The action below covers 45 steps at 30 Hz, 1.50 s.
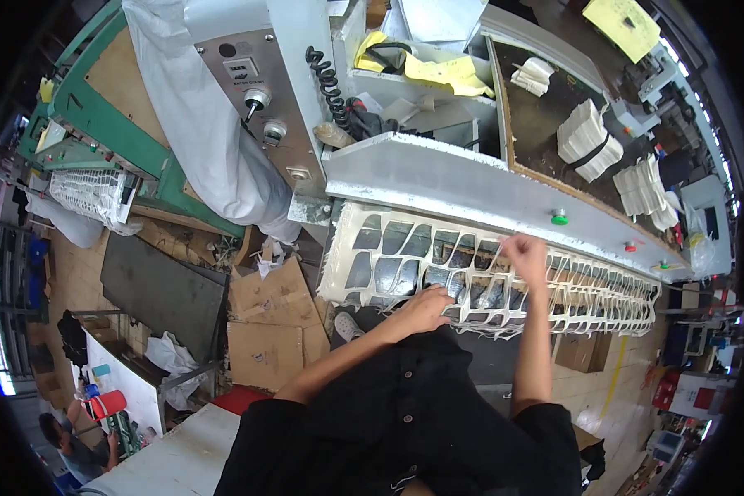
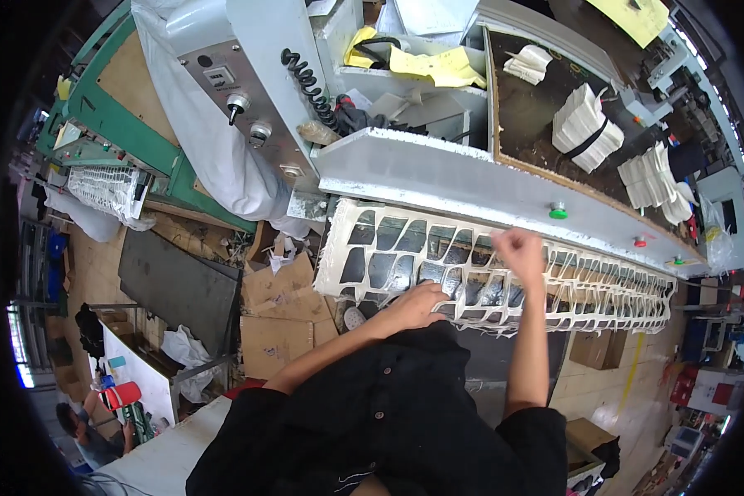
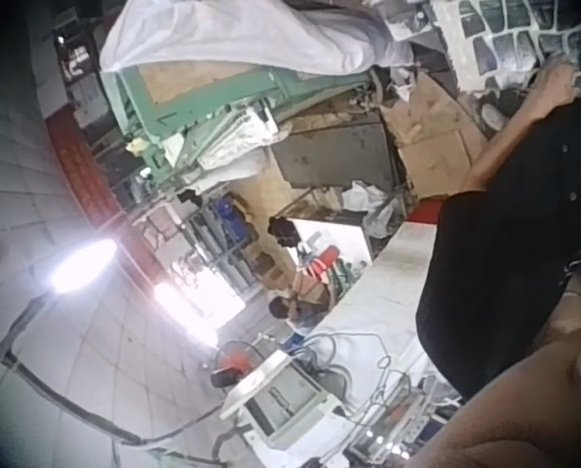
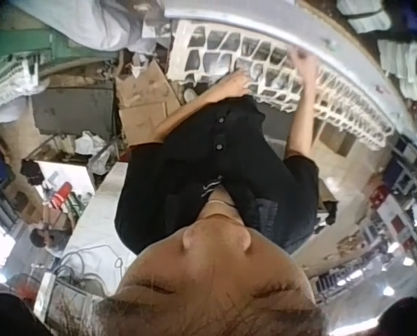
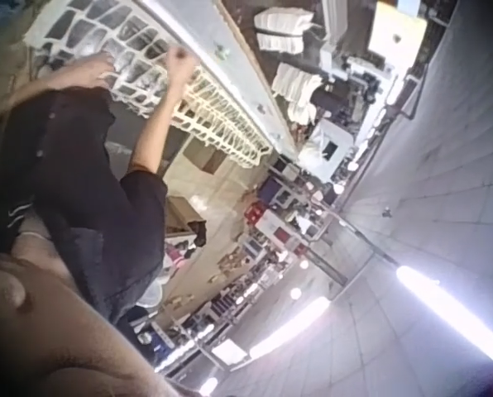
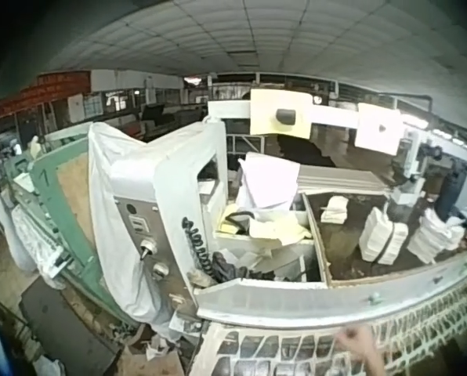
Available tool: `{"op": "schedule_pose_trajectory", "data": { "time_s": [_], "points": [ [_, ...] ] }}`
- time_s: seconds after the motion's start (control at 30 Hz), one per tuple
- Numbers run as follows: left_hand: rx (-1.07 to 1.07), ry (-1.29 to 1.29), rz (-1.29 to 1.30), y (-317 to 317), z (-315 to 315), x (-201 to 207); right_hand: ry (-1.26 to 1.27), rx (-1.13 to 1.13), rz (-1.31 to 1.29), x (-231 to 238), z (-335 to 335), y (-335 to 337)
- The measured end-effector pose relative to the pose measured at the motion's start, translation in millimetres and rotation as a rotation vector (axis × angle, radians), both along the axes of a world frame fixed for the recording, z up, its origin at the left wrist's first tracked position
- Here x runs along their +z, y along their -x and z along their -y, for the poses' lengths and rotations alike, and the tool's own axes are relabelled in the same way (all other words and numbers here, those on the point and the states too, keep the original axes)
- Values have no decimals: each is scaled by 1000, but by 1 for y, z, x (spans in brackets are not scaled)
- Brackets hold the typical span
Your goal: Using a die-cutting machine to cut shoe components from a sheet of material.
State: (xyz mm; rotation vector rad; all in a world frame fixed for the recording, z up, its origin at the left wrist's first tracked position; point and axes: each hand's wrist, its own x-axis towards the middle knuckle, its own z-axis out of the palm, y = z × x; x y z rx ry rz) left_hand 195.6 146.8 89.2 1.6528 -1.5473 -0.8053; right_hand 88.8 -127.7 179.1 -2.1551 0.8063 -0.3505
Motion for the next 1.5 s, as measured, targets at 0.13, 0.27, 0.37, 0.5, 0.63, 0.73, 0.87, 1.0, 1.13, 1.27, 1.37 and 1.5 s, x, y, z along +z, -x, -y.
{"op": "schedule_pose_trajectory", "data": {
  "time_s": [0.13, 0.27, 0.37, 0.5, 0.63, 0.73, 0.87, 1.0, 1.13, 1.27, 1.37, 1.5],
  "points": [
    [153, 75, 34, 5, 6, 6, 35, 341, -288, -25, -87, 42],
    [187, 49, 47, 10, 9, 15, 263, 251, -212, -21, -129, 58],
    [210, 58, 115, 17, 10, 17, 317, 128, -295, -24, -136, 57],
    [206, 80, 118, 19, 11, 19, 346, 97, -256, -35, -135, 59],
    [228, 68, 116, 15, 15, 24, 355, 105, -228, -40, -132, 59],
    [219, 60, 114, 9, 14, 27, 349, 117, -207, -40, -131, 53],
    [184, 19, 120, 18, 1, 15, 315, 159, -249, -37, -142, 63],
    [27, 3, -152, 6, -25, 17, 266, 235, -277, -37, -160, 93],
    [969, 146, 325, -60, -39, 27, 50, 381, -308, -19, -155, 95],
    [788, -356, 416, -110, -58, 20, 132, 98, -87, -12, -168, 23],
    [550, -431, 432, -115, -61, 24, 163, 45, 156, -52, -181, -32],
    [388, -477, 346, -124, -77, 22, 158, 136, 151, -88, -207, -78]
  ]
}}
